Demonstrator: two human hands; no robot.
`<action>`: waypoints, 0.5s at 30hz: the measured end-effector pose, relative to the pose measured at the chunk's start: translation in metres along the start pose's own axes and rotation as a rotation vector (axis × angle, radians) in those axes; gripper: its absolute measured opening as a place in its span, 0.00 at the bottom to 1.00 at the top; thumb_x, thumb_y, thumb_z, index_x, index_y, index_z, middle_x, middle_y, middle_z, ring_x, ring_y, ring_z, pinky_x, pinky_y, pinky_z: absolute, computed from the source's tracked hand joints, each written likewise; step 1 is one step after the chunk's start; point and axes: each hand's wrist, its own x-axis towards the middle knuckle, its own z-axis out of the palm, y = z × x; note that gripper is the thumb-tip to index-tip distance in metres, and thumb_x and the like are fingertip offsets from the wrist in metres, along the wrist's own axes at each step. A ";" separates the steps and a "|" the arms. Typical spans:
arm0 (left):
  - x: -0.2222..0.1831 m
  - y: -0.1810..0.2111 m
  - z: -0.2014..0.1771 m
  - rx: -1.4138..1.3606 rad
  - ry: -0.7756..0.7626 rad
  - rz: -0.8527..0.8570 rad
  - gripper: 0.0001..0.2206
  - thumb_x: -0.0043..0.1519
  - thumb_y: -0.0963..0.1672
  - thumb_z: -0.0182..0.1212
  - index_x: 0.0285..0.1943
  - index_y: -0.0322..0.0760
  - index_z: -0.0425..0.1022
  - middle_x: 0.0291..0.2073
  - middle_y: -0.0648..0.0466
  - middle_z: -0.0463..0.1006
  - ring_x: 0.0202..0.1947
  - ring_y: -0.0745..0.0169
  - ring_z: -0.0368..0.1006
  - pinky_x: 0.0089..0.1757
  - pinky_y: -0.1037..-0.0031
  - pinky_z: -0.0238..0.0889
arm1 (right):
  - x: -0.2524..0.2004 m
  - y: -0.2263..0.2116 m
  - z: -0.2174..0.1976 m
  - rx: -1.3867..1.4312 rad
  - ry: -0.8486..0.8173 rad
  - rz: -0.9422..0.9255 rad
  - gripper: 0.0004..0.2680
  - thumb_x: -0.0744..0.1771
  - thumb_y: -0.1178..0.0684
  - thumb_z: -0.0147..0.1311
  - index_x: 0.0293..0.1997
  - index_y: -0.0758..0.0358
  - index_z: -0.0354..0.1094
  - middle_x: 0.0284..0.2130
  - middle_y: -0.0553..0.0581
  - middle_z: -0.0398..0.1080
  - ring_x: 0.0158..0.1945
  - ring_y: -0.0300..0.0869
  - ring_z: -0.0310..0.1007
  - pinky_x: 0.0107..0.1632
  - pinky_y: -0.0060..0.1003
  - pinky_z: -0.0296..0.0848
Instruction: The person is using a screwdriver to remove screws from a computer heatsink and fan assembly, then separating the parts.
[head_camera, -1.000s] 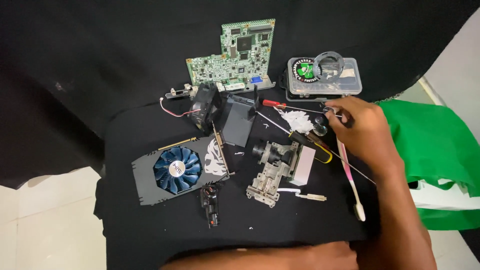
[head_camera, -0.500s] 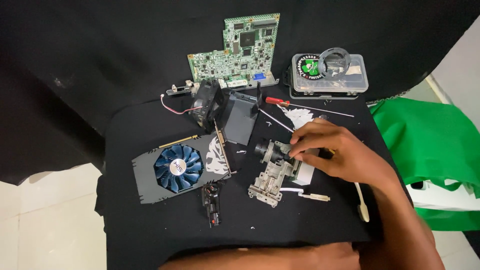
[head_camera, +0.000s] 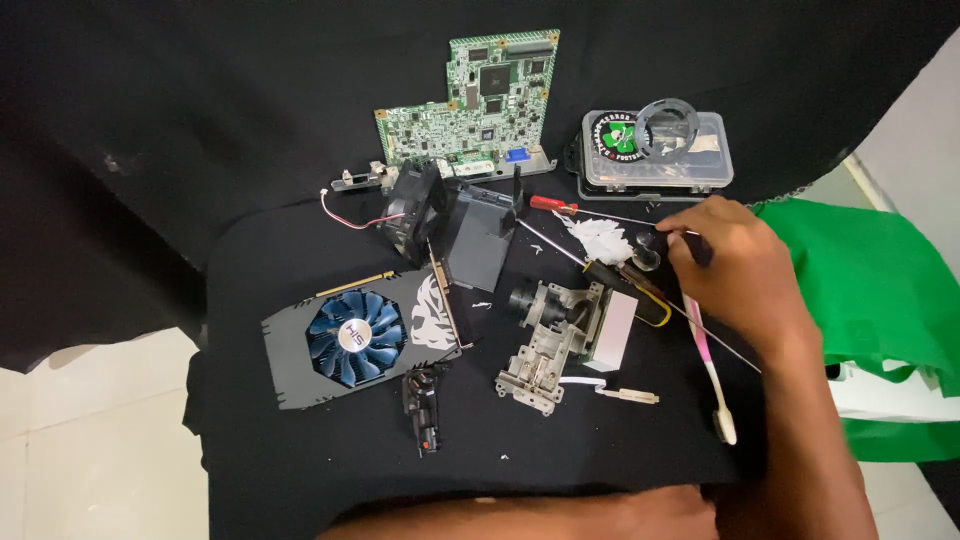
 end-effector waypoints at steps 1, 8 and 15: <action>-0.002 0.002 -0.009 0.017 -0.018 0.030 0.13 0.59 0.40 0.58 0.21 0.29 0.81 0.17 0.43 0.79 0.25 0.39 0.80 0.31 0.57 0.72 | -0.002 0.010 0.003 -0.079 -0.026 0.066 0.06 0.67 0.59 0.57 0.45 0.60 0.78 0.40 0.56 0.76 0.46 0.51 0.75 0.46 0.44 0.72; -0.016 0.017 -0.027 0.380 0.071 -0.040 0.18 0.61 0.42 0.59 0.13 0.42 0.73 0.12 0.52 0.73 0.16 0.52 0.71 0.26 0.58 0.53 | -0.002 0.014 0.021 -0.173 -0.106 0.102 0.11 0.68 0.55 0.59 0.57 0.54 0.78 0.39 0.54 0.71 0.45 0.50 0.72 0.39 0.48 0.71; -0.010 0.010 -0.021 -0.079 0.089 -0.050 0.14 0.61 0.41 0.53 0.21 0.30 0.74 0.19 0.39 0.77 0.24 0.40 0.77 0.29 0.57 0.64 | 0.004 0.017 0.029 -0.201 -0.202 0.288 0.10 0.65 0.53 0.61 0.52 0.52 0.76 0.41 0.51 0.71 0.54 0.47 0.72 0.48 0.48 0.74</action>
